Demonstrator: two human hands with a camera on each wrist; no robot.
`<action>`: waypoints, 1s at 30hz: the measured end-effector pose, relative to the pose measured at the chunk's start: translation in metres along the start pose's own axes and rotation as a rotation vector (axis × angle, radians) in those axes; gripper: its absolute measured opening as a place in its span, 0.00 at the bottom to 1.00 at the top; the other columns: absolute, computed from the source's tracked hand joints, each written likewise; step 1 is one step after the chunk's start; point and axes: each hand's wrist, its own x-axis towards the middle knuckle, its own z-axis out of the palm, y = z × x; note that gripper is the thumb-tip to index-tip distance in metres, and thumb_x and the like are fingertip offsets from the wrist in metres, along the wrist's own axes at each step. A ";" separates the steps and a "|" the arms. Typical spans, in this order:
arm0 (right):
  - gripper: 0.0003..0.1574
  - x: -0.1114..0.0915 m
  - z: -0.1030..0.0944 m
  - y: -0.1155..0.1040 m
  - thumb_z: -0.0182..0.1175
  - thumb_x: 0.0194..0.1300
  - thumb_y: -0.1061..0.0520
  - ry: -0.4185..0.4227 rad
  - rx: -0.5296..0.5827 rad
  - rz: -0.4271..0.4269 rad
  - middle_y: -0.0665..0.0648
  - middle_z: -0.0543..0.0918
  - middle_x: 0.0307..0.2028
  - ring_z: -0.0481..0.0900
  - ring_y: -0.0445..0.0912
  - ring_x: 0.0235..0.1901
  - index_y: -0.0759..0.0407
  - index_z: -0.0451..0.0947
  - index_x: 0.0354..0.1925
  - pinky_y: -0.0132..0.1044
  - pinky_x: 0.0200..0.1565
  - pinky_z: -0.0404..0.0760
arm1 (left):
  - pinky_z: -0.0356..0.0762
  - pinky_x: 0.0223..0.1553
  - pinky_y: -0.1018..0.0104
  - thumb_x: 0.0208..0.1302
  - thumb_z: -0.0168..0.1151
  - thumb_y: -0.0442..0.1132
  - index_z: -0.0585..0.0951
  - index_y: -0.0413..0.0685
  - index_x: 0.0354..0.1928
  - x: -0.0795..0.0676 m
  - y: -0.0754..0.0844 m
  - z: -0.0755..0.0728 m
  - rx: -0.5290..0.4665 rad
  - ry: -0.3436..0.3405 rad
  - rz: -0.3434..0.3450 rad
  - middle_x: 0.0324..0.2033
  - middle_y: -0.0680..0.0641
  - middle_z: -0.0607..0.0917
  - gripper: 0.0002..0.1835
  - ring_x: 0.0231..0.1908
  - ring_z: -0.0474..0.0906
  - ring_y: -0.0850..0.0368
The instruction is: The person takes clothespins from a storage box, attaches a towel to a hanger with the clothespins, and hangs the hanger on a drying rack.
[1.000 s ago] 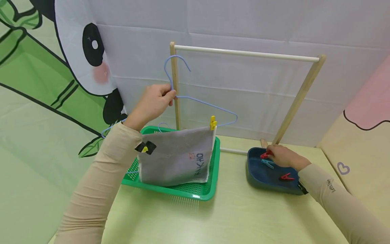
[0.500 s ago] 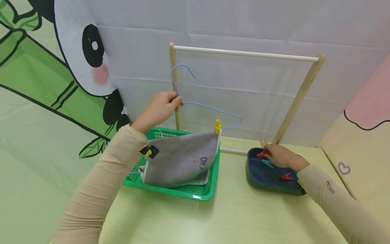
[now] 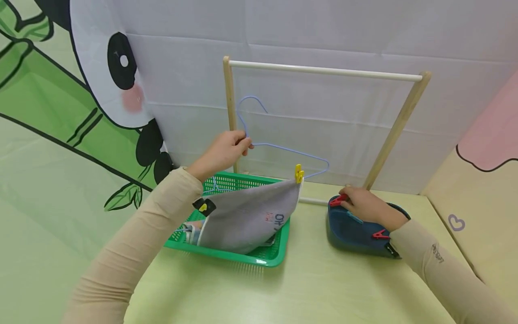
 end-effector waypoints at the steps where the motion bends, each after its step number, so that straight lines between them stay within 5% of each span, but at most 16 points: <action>1: 0.18 0.000 -0.001 -0.003 0.60 0.65 0.63 -0.002 0.005 -0.003 0.58 0.77 0.37 0.79 0.47 0.34 0.73 0.72 0.50 0.42 0.36 0.78 | 0.59 0.25 0.63 0.75 0.45 0.41 0.72 0.41 0.28 0.001 0.000 0.001 -0.009 -0.007 -0.004 0.39 0.46 0.81 0.16 0.19 0.58 0.53; 9: 0.20 0.001 -0.010 -0.022 0.62 0.64 0.59 0.012 0.023 0.020 0.54 0.80 0.36 0.78 0.46 0.34 0.68 0.73 0.51 0.44 0.37 0.77 | 0.60 0.26 0.64 0.75 0.43 0.41 0.72 0.40 0.30 0.005 0.001 0.006 -0.025 -0.058 -0.023 0.41 0.44 0.80 0.16 0.18 0.58 0.56; 24: 0.21 0.003 -0.019 -0.068 0.62 0.64 0.56 0.094 0.011 -0.139 0.54 0.80 0.42 0.79 0.43 0.36 0.63 0.76 0.53 0.44 0.41 0.75 | 0.59 0.29 0.63 0.75 0.43 0.40 0.73 0.39 0.34 0.014 -0.009 0.012 -0.069 -0.051 -0.095 0.43 0.44 0.79 0.14 0.23 0.59 0.54; 30: 0.26 0.009 -0.018 -0.080 0.67 0.59 0.52 0.148 0.007 -0.159 0.49 0.81 0.38 0.78 0.44 0.35 0.60 0.76 0.53 0.38 0.33 0.72 | 0.57 0.30 0.63 0.75 0.43 0.40 0.73 0.39 0.33 0.017 -0.014 0.018 -0.131 -0.087 -0.127 0.46 0.44 0.79 0.14 0.25 0.57 0.55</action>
